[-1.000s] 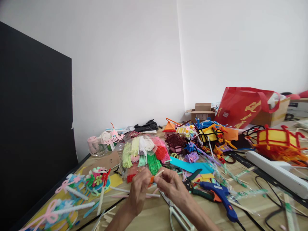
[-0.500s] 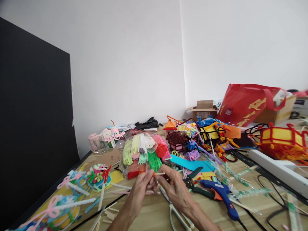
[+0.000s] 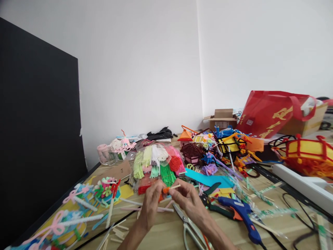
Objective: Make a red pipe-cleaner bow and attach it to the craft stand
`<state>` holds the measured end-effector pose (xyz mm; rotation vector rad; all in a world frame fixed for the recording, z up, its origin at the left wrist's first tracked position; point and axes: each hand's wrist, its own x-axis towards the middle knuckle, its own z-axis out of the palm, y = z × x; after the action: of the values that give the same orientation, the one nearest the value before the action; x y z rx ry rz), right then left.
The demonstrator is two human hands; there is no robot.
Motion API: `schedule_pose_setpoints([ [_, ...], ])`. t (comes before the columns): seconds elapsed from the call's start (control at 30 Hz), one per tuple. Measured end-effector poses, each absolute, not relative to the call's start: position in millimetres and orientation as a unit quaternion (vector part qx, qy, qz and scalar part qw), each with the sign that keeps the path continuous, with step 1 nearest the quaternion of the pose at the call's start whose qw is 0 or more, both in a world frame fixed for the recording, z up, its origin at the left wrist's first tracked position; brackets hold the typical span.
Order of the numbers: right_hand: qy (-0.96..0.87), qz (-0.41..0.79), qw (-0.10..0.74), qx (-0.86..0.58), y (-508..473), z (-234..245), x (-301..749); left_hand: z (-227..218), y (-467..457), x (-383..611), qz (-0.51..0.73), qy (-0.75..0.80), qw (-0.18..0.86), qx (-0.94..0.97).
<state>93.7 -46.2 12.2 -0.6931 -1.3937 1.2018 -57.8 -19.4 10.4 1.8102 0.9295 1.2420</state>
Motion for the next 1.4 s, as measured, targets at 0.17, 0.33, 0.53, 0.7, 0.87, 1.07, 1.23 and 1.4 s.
schedule_pose_setpoints([
  [0.17,-0.642,0.506,0.526,-0.235,-48.3,19.6,97.5,9.9,-18.0,-50.7,0.37,0.33,0.674,0.547],
  [0.33,-0.648,0.509,0.515,-0.236,-45.9,13.7,100.0,8.5,-17.9,-51.1,0.349,0.282,0.766,0.46],
  [0.53,-0.63,0.507,0.533,-0.248,-45.3,14.5,101.2,11.1,-18.8,-48.6,0.376,0.267,0.758,0.461],
  [0.7,-0.624,0.495,0.547,-0.257,-44.5,15.0,98.9,15.4,-24.9,-47.9,0.416,0.303,0.625,0.586],
  [0.87,-0.564,0.539,0.554,-0.289,-42.1,5.8,93.5,8.3,-27.9,-52.7,0.457,0.369,0.231,0.775],
  [1.07,-0.547,0.586,0.544,-0.249,-43.2,2.7,89.7,-3.0,-19.7,-65.1,0.446,0.298,-0.012,0.844],
  [1.23,-0.635,0.47,0.539,-0.293,-43.5,13.3,102.3,13.6,-21.2,-61.6,0.428,0.38,0.356,0.738],
  [1.4,-0.665,0.465,0.514,-0.278,-42.7,21.4,107.6,18.5,-19.8,-54.5,0.378,0.351,0.606,0.606],
])
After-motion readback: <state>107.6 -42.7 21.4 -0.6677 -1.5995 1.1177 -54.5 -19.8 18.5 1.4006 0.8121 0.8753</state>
